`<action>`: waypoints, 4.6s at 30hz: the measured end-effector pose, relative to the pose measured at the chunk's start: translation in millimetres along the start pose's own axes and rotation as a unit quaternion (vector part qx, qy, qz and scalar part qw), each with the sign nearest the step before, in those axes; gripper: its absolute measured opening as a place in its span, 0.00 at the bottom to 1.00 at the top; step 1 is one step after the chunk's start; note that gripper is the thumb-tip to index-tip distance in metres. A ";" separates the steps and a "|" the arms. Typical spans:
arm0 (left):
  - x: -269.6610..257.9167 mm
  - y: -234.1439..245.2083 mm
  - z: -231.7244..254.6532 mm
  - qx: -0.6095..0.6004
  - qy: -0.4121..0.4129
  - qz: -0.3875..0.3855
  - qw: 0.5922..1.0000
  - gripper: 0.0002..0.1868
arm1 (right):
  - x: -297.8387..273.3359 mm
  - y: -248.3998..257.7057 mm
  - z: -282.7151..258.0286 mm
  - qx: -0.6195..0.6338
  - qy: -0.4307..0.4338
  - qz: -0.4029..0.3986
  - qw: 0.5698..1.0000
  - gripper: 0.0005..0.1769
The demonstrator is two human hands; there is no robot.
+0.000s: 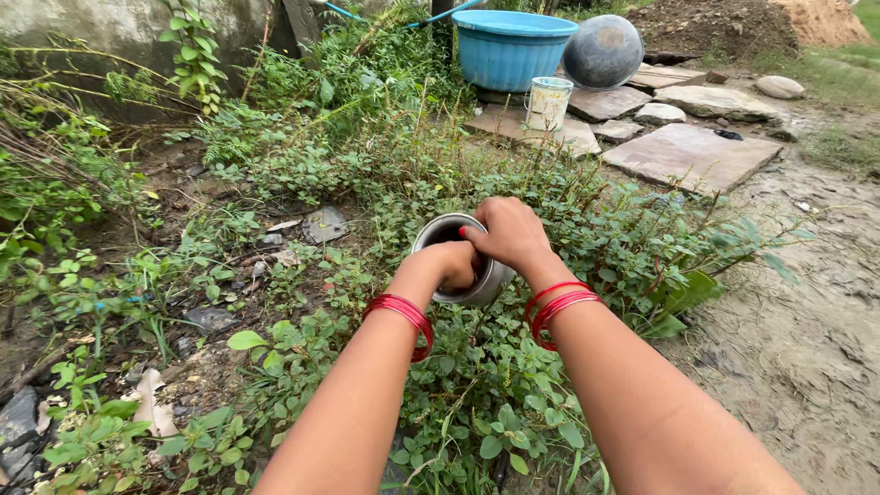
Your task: The person fills a metal pot with water from a white container and pours it onto several green plants in an outdoor garden.
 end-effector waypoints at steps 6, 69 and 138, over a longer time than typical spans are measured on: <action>27.1 -43.9 8.8 0.114 -0.009 -0.041 0.993 0.22 | -2.7 -18.4 -20.2 0.004 0.119 -0.055 0.991 0.18; -116.4 27.7 -14.3 -0.415 -0.012 -0.155 0.897 0.08 | -46.7 60.6 121.3 -0.028 -0.166 0.070 0.983 0.20; -70.6 31.1 203.6 -0.052 -0.141 -0.145 0.978 0.08 | -75.7 60.5 138.1 -0.017 0.047 -0.145 0.988 0.20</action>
Point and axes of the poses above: each hand's wrist, its own x-axis towards the middle knuckle, its own y-axis out of the back of the hand, z = x × y, the point moved 10 cm from there along x, towards the middle knuckle, and after that the axes turned 10 degrees about -z, right-handed, at the moved point
